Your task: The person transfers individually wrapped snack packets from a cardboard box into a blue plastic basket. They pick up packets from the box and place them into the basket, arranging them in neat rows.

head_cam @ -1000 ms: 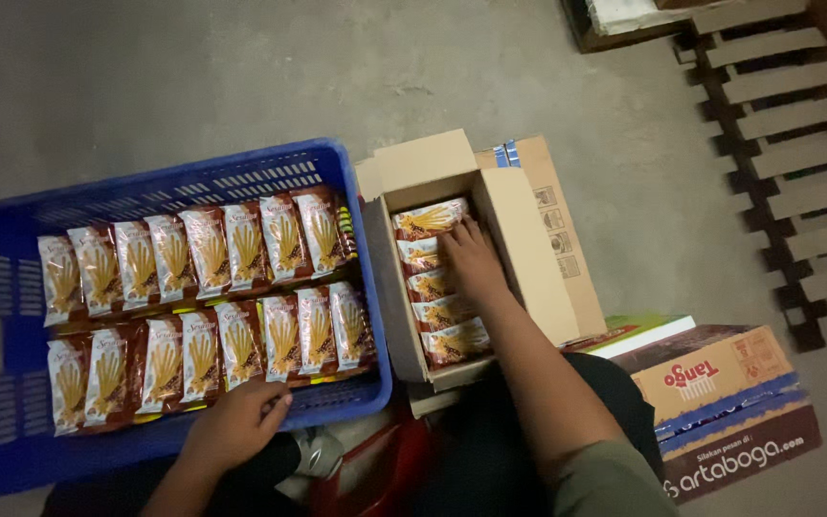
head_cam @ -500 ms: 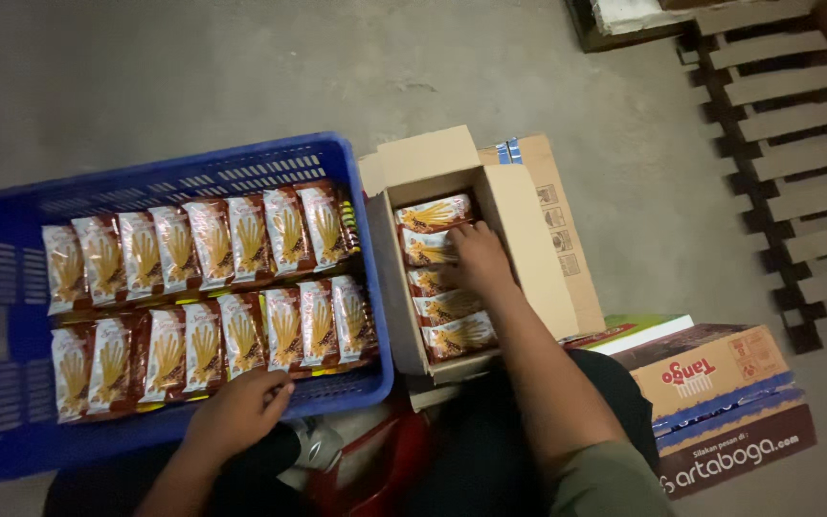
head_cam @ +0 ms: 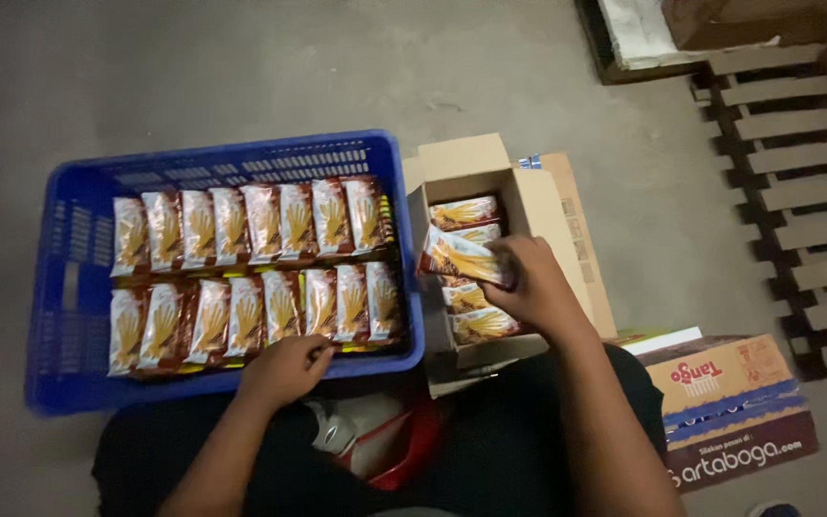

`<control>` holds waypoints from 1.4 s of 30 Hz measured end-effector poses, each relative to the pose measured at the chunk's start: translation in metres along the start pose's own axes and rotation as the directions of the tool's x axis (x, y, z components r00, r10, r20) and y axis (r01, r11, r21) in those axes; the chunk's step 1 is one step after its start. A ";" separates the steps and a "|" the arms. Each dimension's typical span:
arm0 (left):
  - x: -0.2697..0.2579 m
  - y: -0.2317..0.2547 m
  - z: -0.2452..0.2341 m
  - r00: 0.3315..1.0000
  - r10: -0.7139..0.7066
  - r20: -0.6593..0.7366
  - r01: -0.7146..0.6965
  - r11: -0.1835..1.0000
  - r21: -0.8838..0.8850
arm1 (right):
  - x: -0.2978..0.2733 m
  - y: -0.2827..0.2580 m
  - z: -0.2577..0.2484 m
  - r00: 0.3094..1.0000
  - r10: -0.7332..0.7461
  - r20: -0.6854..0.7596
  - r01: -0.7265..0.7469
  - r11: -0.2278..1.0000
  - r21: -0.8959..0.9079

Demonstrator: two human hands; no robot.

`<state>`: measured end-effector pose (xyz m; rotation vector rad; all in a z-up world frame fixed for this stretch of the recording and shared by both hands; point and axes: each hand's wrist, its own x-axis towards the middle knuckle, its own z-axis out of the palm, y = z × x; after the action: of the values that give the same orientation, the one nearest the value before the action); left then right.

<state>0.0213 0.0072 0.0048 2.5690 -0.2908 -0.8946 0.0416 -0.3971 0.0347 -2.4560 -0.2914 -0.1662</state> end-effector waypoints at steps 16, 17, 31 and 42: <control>-0.055 0.062 -0.004 0.555 0.576 -0.599 -0.718 0.696 0.004 | -0.055 -0.088 0.027 0.970 -0.122 0.209 0.073 0.971 0.226; -0.057 0.066 -0.007 0.561 0.622 -0.545 -0.730 0.682 0.027 | -0.055 -0.088 0.031 0.965 -0.142 0.219 0.091 0.969 0.231; -0.040 0.038 0.029 0.603 0.661 -0.447 -0.679 0.719 0.147 | -0.059 -0.106 0.066 0.916 -0.364 0.170 0.320 0.917 0.239; -0.049 -0.037 0.002 0.693 0.325 -0.643 -0.431 0.902 -0.008 | -0.065 -0.076 0.099 0.939 -0.331 0.097 0.293 0.913 0.284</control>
<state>-0.0156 0.0560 0.0142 2.3532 -0.4971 0.1187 -0.0355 -0.2885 -0.0098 -2.1434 -0.7252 -0.0797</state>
